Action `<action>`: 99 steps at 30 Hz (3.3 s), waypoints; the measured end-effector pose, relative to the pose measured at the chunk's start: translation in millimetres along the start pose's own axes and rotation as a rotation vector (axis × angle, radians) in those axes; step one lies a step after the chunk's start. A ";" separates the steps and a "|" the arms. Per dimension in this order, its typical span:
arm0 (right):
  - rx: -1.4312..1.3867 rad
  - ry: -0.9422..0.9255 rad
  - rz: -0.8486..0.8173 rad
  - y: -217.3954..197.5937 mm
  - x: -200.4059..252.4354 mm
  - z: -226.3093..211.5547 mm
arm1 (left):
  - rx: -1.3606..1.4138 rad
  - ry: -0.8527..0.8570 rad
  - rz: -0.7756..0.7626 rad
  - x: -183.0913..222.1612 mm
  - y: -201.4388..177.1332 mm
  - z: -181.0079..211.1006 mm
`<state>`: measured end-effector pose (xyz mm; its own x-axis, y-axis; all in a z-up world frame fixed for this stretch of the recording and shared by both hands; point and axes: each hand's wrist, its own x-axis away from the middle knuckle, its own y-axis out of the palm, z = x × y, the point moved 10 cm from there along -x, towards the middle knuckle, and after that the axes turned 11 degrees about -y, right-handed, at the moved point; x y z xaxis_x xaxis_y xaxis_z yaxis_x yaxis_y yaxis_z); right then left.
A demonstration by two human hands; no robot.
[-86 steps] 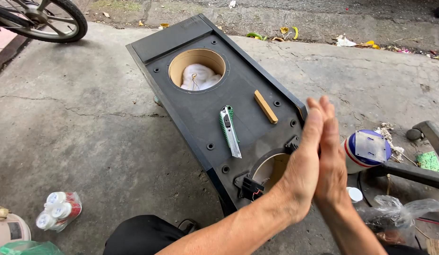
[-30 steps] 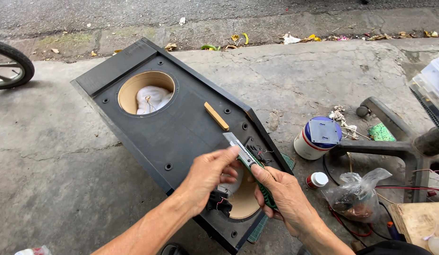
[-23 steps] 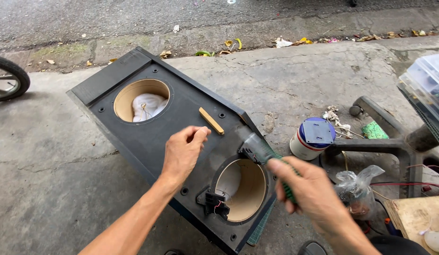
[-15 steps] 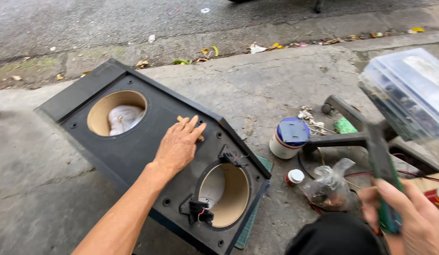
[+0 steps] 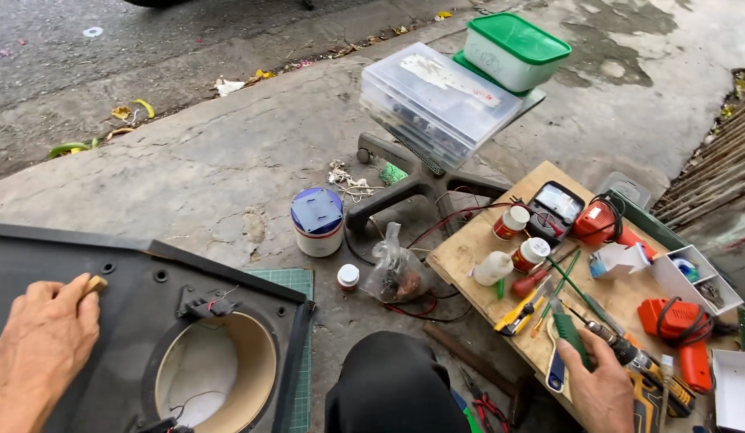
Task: Repairing a speaker by applying glue to components and preparing wires for assembly.
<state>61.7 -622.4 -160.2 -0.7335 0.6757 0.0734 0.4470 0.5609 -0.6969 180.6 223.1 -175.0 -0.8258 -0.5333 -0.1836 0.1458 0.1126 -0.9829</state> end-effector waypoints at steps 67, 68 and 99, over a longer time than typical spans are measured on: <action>-0.128 -0.718 -0.705 146.2 61.1 -200.7 | 1.211 0.742 -0.628 214.9 -163.6 425.3; -0.129 -0.717 -0.703 150.7 58.4 -195.0 | 1.209 0.744 -0.630 218.9 -158.9 429.6; -0.041 -0.656 -0.381 165.2 45.4 -159.7 | 1.432 0.182 -0.680 192.0 -138.3 427.4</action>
<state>184.0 -422.7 -158.1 -0.9893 0.0159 -0.1449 0.1113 0.7241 -0.6806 234.8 -253.2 -80.8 -0.9835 -0.0390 0.1769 0.0216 -0.9948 -0.0991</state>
